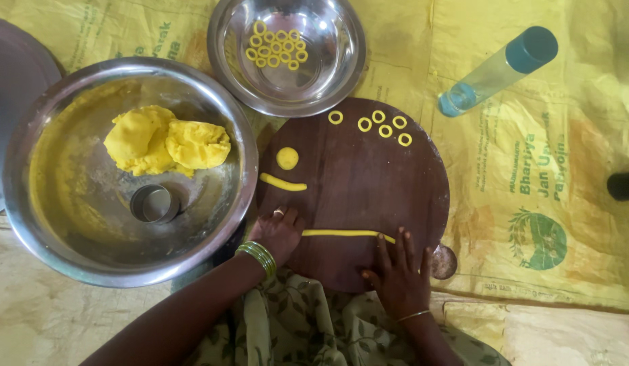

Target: The person is shaping yellow dough into small rings by hand. They roll the dough into thin strips, then form them into circular shapes, placing the finished rings on a wooden board.

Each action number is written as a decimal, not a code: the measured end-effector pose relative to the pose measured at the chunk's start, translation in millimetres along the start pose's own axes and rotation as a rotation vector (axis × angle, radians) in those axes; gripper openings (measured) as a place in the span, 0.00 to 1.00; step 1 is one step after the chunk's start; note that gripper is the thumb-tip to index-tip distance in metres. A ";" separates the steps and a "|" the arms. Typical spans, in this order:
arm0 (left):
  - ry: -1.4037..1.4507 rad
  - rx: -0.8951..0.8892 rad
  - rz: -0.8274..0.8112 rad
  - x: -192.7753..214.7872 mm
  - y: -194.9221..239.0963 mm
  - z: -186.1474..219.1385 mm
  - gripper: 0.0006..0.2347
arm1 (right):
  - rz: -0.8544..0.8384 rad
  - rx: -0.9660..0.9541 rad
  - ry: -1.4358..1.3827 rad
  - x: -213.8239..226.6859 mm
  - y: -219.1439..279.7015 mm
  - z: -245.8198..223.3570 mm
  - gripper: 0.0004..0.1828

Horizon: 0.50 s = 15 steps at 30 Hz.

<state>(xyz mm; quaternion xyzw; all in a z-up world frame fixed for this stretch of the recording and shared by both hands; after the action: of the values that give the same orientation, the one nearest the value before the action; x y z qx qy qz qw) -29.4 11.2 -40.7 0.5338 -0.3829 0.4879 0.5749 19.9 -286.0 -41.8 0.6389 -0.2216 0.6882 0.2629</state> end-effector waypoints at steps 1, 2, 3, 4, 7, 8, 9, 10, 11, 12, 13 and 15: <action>-0.003 0.009 -0.028 -1.2 -0.1 0.0 0.11 | -0.027 -0.008 0.003 -1.2 2.6 -1.5 0.45; -0.004 -0.004 0.003 -1.1 -1.7 0.4 0.11 | -0.014 -0.019 0.010 -3.3 -0.1 0.5 0.45; -0.005 -0.017 0.034 -1.4 -3.0 2.2 0.10 | 0.000 -0.030 0.017 -6.1 -5.2 5.1 0.45; -0.007 -0.029 0.063 -2.3 -2.4 2.8 0.10 | 0.013 -0.041 0.021 -10.0 -11.1 9.0 0.45; -0.094 -0.041 0.037 -6.0 -2.4 6.7 0.09 | 0.176 -0.047 0.016 -16.7 -31.0 22.5 0.44; -0.099 -0.034 0.056 -6.7 -2.6 6.6 0.09 | 0.119 -0.063 0.018 -17.7 -32.9 21.4 0.45; -0.103 -0.027 0.076 -7.8 -3.6 7.5 0.09 | 0.062 -0.079 0.021 -16.3 -29.0 20.3 0.47; -0.090 -0.030 0.096 -9.3 -2.2 6.1 0.09 | 0.002 -0.095 0.018 -15.9 -24.1 15.6 0.48; -0.076 -0.034 0.117 -11.2 -1.2 3.7 0.09 | 0.031 -0.079 -0.025 -15.7 -19.1 9.0 0.49; -0.053 -0.043 0.138 -13.8 1.2 1.1 0.08 | 0.054 -0.067 -0.060 -14.2 -10.0 4.2 0.50; -0.055 -0.043 0.164 -15.9 4.5 -6.1 0.08 | 0.077 -0.055 -0.096 -16.3 -7.6 -2.0 0.50; -0.027 -0.062 0.225 -21.5 3.9 -8.6 0.06 | 0.054 -0.071 -0.096 -23.1 -8.9 -3.1 0.50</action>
<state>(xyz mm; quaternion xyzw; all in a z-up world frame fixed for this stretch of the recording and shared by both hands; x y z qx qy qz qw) -38.9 16.2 -61.6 0.4757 -0.4630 0.5300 0.5276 24.3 -279.0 -65.3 0.6551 -0.2756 0.6553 0.2559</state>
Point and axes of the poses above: each hand's wrist, its own y-axis away from the middle knuckle, its own x-axis out of the back of the hand, z = x × y, the point moved 1 cm from there along -y, towards the middle knuckle, and after that the axes turned 11 degrees about x, right-handed, at the moved point
